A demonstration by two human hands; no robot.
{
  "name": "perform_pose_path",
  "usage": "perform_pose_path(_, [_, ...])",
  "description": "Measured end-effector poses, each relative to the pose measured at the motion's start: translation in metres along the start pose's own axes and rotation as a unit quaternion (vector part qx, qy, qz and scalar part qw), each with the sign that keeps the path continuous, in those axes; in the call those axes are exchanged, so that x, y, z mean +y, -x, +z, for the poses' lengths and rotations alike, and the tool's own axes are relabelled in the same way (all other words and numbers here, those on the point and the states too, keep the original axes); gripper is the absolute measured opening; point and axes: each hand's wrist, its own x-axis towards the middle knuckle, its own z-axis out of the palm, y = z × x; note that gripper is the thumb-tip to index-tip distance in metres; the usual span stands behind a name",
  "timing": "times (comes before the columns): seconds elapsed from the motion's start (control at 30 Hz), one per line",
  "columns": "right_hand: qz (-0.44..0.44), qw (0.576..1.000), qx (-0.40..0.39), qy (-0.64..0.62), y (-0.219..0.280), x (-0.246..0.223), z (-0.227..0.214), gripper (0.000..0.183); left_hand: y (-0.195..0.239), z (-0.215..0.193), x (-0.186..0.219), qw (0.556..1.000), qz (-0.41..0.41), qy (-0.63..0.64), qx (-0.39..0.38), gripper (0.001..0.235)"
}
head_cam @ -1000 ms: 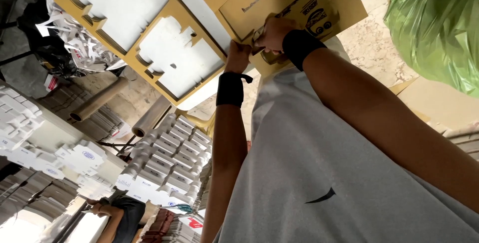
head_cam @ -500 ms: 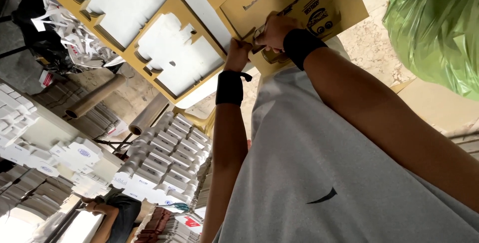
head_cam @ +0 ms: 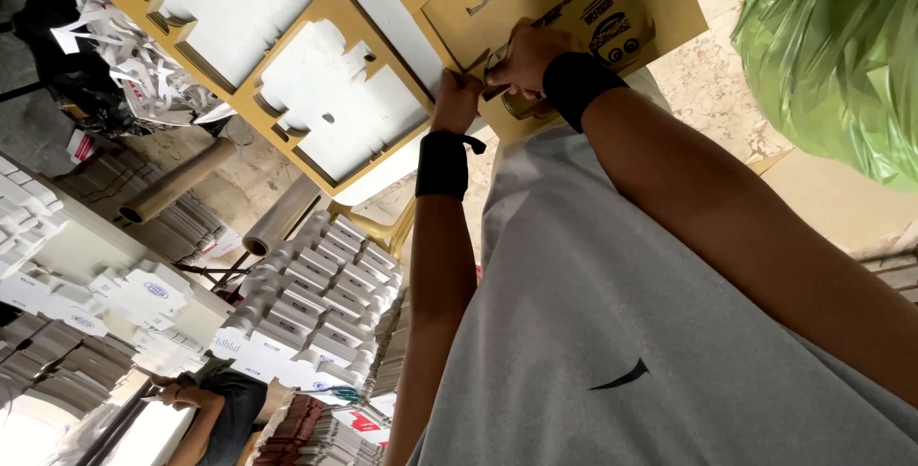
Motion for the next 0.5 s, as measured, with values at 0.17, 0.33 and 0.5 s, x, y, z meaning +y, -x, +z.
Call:
perform_pose_path(0.17, [-0.002,1.0,-0.01,-0.003,0.006,-0.004,-0.003,0.05,0.005,-0.002,0.005,1.0,0.001,0.01,-0.002,0.025])
perform_pose_path(0.33, [0.016,1.0,-0.017,-0.011,0.007,-0.007,-0.005,0.05,0.003,-0.003,0.002,1.0,-0.001,-0.005,-0.006,0.024])
perform_pose_path(0.5, [0.014,1.0,-0.015,-0.009,0.01,-0.007,-0.006,0.051,0.001,-0.003,0.001,1.0,0.012,-0.016,-0.001,0.024])
